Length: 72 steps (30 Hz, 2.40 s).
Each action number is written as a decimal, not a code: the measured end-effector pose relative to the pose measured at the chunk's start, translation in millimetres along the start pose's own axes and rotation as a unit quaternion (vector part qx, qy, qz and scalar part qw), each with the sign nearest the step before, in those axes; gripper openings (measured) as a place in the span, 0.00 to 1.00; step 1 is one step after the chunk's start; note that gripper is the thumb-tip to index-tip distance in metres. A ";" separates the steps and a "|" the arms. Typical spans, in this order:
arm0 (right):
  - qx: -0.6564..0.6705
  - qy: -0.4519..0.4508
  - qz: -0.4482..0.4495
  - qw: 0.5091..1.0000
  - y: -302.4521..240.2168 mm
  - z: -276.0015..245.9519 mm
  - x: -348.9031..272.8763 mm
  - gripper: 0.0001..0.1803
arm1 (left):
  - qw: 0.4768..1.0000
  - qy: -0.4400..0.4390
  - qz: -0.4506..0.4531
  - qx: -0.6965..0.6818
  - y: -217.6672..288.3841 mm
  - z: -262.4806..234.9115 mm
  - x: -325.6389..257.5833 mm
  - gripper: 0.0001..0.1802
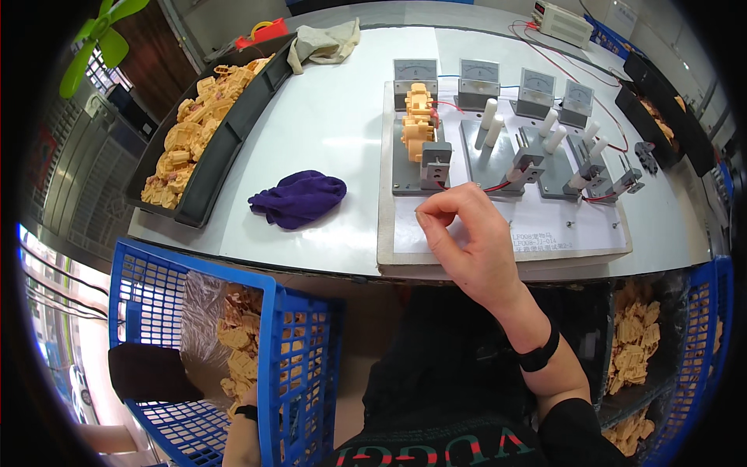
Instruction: Inspecting and testing yellow plastic industrial components by placing them on a test fixture and sorting them into trays.
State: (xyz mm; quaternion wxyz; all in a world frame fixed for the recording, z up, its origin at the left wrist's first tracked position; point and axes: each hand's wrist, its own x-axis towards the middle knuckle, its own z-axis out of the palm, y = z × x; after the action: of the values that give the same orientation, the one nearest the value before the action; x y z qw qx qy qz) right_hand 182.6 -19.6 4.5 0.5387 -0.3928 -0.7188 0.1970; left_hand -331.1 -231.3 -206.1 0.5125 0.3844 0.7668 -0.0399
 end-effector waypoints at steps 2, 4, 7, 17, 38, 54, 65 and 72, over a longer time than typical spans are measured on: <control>0.037 0.012 -0.007 0.999 0.8 -4.6 0.6 0.05 | 1.000 -0.005 -0.006 0.004 -49.6 -9.3 -10.0 0.28; 0.114 0.078 0.007 0.990 -1.0 -15.0 0.3 0.04 | 0.984 0.014 -0.033 -0.174 -68.3 -27.1 -10.4 0.22; 0.097 0.122 -0.029 0.987 6.6 -40.9 -4.8 0.07 | 0.809 0.078 0.095 -0.575 -46.4 -65.1 -50.8 0.18; 0.058 0.148 0.097 0.983 41.2 -77.8 -11.9 0.14 | 0.693 -0.134 0.487 -0.515 299.9 -69.8 -143.5 0.36; -0.023 0.184 -0.008 0.983 30.2 -73.0 -3.1 0.20 | 0.661 -0.276 0.490 -0.497 521.3 19.5 -181.7 0.28; -0.099 0.190 -0.193 0.958 -14.7 -86.1 35.5 0.27 | 0.699 0.007 0.685 -0.205 533.3 75.4 -234.0 0.50; 0.011 0.110 0.036 0.993 20.0 -82.8 -7.6 0.18 | 0.801 -0.043 0.541 -0.252 583.9 1.4 -188.9 0.29; 0.049 0.120 0.019 0.991 28.8 -80.4 -9.8 0.15 | 0.874 -0.010 0.465 -0.144 624.1 -6.6 -166.6 0.27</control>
State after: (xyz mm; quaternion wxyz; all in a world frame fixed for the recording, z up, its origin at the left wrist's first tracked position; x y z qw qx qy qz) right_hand 268.5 -20.8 5.6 0.6358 -0.4005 -0.6307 0.1938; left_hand 87.2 118.0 140.8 0.5294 0.6182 0.4916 0.3097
